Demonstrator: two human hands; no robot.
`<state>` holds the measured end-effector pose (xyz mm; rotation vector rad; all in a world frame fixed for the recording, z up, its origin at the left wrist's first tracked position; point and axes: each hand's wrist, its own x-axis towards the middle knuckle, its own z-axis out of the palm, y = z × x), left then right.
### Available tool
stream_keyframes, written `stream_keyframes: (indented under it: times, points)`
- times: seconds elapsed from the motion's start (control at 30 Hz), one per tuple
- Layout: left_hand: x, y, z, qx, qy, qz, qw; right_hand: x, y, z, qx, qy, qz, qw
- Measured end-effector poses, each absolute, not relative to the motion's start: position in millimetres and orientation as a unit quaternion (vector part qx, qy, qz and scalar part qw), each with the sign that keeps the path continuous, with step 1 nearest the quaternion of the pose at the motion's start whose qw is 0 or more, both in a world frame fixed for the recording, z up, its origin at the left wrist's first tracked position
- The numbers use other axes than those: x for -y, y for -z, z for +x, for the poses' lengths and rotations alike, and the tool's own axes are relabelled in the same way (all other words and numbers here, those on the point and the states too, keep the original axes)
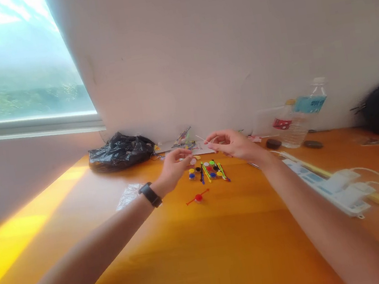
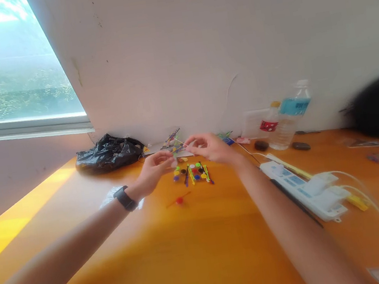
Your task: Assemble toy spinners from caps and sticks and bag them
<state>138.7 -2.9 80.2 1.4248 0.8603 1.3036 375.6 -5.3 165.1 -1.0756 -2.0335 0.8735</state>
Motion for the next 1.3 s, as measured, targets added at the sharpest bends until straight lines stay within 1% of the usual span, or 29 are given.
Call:
stream_keyframes:
  times: [0.07,0.13,0.17,0.3,0.43,0.53,0.63,0.8,0.97,1.1,1.3]
  points:
    - [30,-89,126,-0.329,-0.51,0.532,0.59,27,-160,368,0.764,-0.387,-0.4,0.327]
    - [55,-94,117,-0.324,-0.481,0.501,0.642,47,-145,362,0.744,-0.462,-0.372,0.308]
    - [66,-95,115,-0.323,-0.463,0.494,0.661,56,-136,359,0.735,-0.486,-0.356,0.312]
    - [100,-87,116,-0.309,-0.426,0.499,0.688,76,-92,350,0.706,-0.515,-0.343,0.344]
    - [119,-65,125,-0.336,-0.377,0.482,0.716,73,-65,346,0.616,-0.549,-0.39,0.409]
    - [120,-47,132,-0.39,-0.331,0.525,0.68,68,-56,345,0.582,-0.556,-0.401,0.437]
    - [106,-37,136,-0.403,-0.319,0.564,0.647,68,-48,344,0.575,-0.551,-0.402,0.452]
    - [78,-38,137,-0.404,-0.346,0.607,0.591,71,-30,341,0.593,-0.541,-0.395,0.446]
    - [76,-34,130,-0.389,-0.371,0.599,0.593,70,-25,340,0.599,-0.527,-0.404,0.447]
    - [83,-28,124,-0.413,-0.389,0.596,0.568,73,-27,340,0.635,-0.494,-0.416,0.424]
    - [88,-29,123,-0.375,-0.409,0.604,0.572,77,-26,341,0.694,-0.47,-0.375,0.397]
